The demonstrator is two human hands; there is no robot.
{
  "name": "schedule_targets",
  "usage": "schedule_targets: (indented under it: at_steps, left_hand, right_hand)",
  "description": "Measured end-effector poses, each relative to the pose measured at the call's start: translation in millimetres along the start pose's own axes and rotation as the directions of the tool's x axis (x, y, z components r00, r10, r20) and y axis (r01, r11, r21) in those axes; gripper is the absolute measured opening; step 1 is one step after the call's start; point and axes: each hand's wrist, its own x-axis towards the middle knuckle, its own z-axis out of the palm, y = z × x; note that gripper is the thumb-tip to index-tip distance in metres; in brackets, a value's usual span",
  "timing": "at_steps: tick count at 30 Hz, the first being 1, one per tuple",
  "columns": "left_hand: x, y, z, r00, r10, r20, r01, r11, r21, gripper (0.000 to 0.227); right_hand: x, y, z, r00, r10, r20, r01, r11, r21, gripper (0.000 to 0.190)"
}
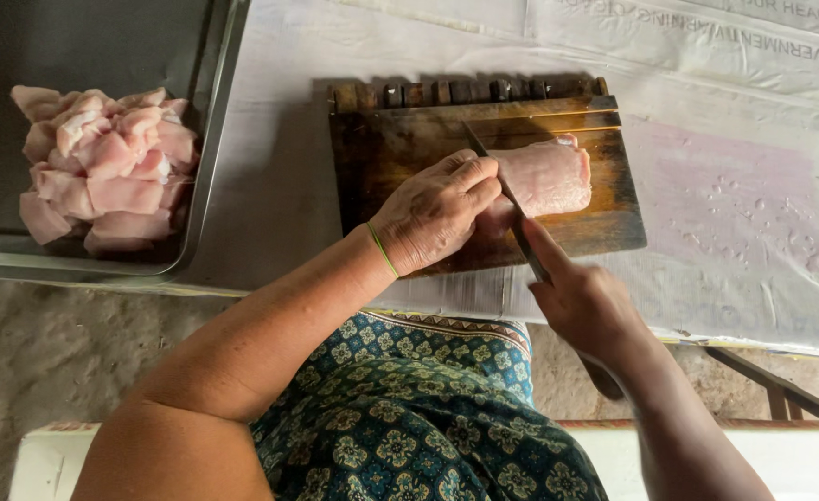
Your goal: The person is cutting a piece of meat into smaller portions on a wooden cutting board with a knife and moving the cut pieces into a metal tray.
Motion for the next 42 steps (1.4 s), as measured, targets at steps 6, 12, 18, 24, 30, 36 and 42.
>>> schedule_targets:
  at_steps: [6, 12, 18, 24, 30, 36, 42]
  left_hand:
    - [-3, 0, -2, 0.999, 0.03, -0.043, -0.028, 0.998, 0.05, 0.025]
    - [-10, 0, 17, 0.999, -0.016, -0.05, 0.019, 0.998, 0.056, 0.019]
    - [-5, 2, 10, 0.999, 0.016, -0.048, -0.016, 1.0, -0.001, 0.024]
    - [-4, -3, 2, 1.0, 0.019, 0.006, -0.02, 0.995, 0.101, 0.029]
    - [7, 11, 8, 0.961, -0.039, 0.275, 0.021, 0.997, 0.07, 0.031]
    - [7, 13, -1, 0.984, -0.064, 0.165, 0.06, 0.998, 0.024, 0.023]
    - [7, -17, 6, 0.972, 0.033, 0.233, -0.083, 0.975, 0.207, 0.018]
  right_hand:
    - [38, -18, 5, 0.991, -0.074, -0.114, 0.064, 0.994, -0.094, 0.065]
    - [-49, -4, -9, 0.985, 0.16, 0.067, -0.162, 0.987, 0.018, 0.086]
    - [-4, -4, 13, 0.998, 0.061, 0.0, -0.061, 0.995, -0.08, 0.08]
    - [27, -19, 17, 0.998, 0.022, -0.06, -0.031, 0.987, -0.159, 0.069]
    - [-35, -2, 8, 0.995, 0.101, -0.023, -0.102, 0.992, -0.08, 0.092]
    - [-7, -7, 20, 0.992, 0.123, -0.033, -0.125, 0.99, -0.071, 0.089]
    - [-16, -7, 12, 0.993, 0.113, 0.025, -0.113, 0.993, -0.027, 0.093]
